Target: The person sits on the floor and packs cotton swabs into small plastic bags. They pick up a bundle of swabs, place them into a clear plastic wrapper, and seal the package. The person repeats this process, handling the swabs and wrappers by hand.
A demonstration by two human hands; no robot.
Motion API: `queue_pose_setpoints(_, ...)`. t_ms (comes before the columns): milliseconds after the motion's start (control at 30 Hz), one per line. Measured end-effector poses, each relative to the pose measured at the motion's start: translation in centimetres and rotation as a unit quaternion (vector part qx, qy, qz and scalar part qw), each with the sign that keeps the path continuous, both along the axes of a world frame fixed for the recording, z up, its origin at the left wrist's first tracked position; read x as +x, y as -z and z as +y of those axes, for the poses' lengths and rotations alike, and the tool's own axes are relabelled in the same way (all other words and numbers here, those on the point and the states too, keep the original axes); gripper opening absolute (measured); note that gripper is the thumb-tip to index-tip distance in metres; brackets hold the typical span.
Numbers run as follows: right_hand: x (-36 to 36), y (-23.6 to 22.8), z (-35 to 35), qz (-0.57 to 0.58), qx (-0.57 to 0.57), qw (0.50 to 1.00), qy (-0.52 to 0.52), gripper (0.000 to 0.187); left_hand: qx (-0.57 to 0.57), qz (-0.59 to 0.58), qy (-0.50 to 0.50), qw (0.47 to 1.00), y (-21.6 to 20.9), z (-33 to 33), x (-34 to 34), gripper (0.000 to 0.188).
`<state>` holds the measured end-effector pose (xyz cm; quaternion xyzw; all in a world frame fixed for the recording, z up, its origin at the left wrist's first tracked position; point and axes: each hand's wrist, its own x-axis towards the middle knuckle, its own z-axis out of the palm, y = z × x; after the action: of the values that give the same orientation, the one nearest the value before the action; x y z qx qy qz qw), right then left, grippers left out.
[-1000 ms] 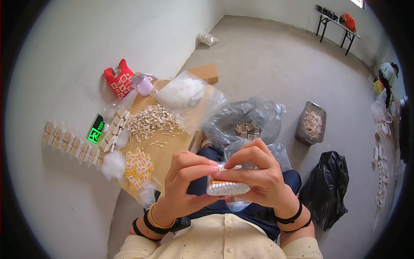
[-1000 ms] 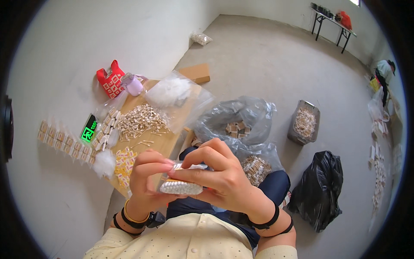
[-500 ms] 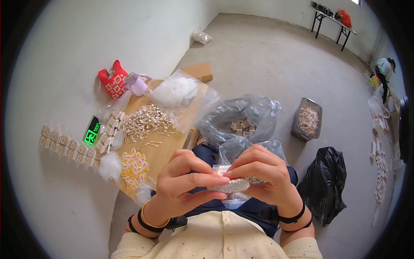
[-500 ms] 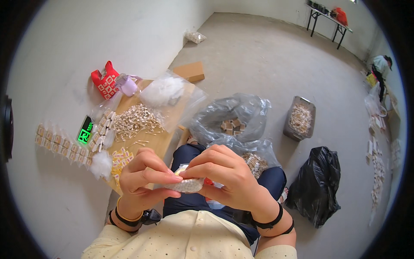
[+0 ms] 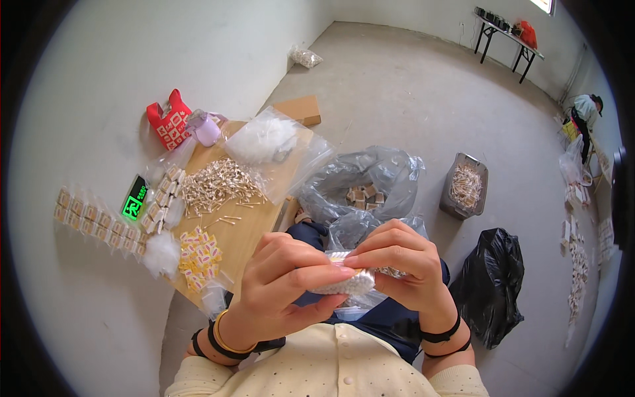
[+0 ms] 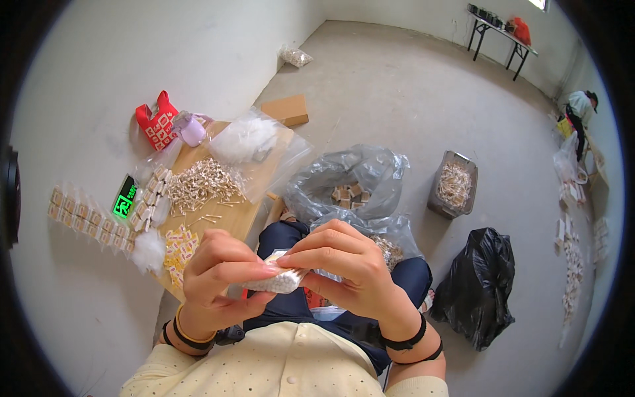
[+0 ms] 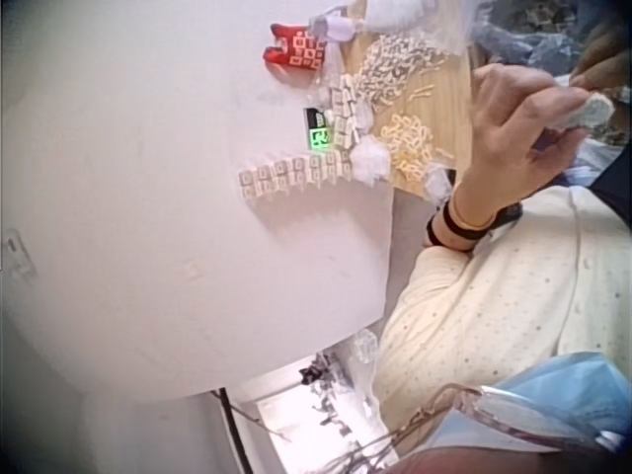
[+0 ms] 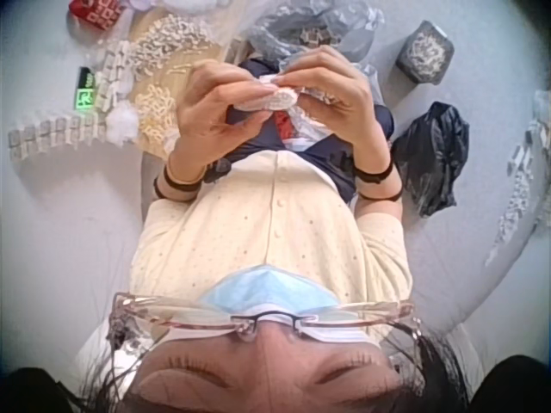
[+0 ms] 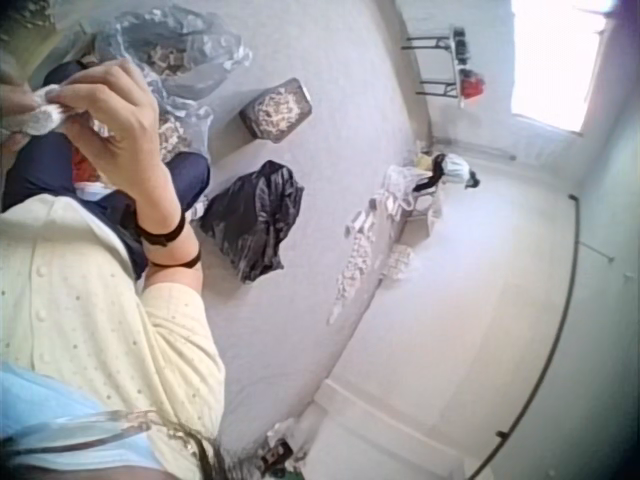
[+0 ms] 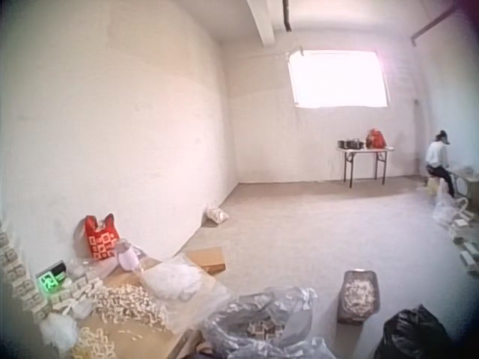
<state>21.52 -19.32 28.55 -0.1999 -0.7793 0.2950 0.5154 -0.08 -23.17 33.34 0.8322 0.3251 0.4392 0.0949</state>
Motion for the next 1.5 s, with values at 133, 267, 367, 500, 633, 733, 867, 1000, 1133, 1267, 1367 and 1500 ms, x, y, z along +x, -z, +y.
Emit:
queue_pose_setpoints(133, -0.3, 0.4, -0.1, 0.004, -0.001, 1.000, 0.004, 0.031, 0.033, 0.019, -0.019, 0.999, 0.4, -0.1, 0.2, 0.041)
queue_pose_setpoints(267, -0.5, 0.6, -0.2, 0.005, -0.020, 1.000, -0.001, 0.031, 0.042, 0.023, -0.025, 0.999, 0.7, -0.3, 0.1, 0.040)
queue_pose_setpoints(367, -0.6, 1.1, 0.0, 0.011, -0.006, 1.000, -0.002, 0.032, 0.024, 0.009, -0.021, 0.999, 0.4, -0.4, 0.1, 0.049)
queue_pose_setpoints(500, -0.6, 1.2, 0.1, 0.014, 0.009, 1.000, -0.012, 0.030, -0.017, -0.029, 0.004, 0.999, 0.5, -0.5, -0.3, 0.051)
queue_pose_setpoints(633, -0.4, 0.9, 0.0, 0.015, -0.043, 0.998, -0.043, 0.024, -0.075, -0.061, 0.001, 0.995, 0.8, -0.5, -1.1, 0.051)
queue_pose_setpoints(733, -0.4, 1.2, -0.5, 0.001, -0.166, 0.985, -0.054, 0.020, -0.165, -0.156, -0.025, 0.974, 2.1, -0.4, -0.9, 0.047)
queue_pose_setpoints(867, -1.2, 1.7, -0.7, 0.040, -0.240, 0.968, -0.063, 0.027, -0.239, -0.231, -0.035, 0.942, 3.0, 0.5, -0.8, 0.040)
queue_pose_setpoints(1000, -2.4, 1.8, -1.0, 0.056, -0.264, 0.961, -0.063, 0.036, -0.241, -0.229, -0.063, 0.941, 3.4, 0.9, -1.0, 0.040)
queue_pose_setpoints(1133, -2.7, 2.3, -1.1, 0.123, -0.338, 0.929, -0.093, 0.039, -0.307, -0.332, -0.020, 0.892, 4.1, 1.4, -1.1, 0.044)
queue_pose_setpoints(1267, -3.0, 2.6, -1.1, 0.164, -0.376, 0.907, -0.097, 0.041, -0.280, -0.337, -0.008, 0.899, 5.1, 1.5, -0.9, 0.045)
queue_pose_setpoints(1367, -3.3, 2.8, -1.0, 0.152, -0.329, 0.930, -0.063, 0.041, -0.260, -0.282, -0.033, 0.923, 5.4, 1.2, -0.6, 0.039)
queue_pose_setpoints(1500, -3.2, 2.1, -0.2, 0.129, -0.236, 0.963, -0.012, 0.038, -0.262, -0.223, -0.049, 0.938, 4.3, 1.1, -0.7, 0.028)
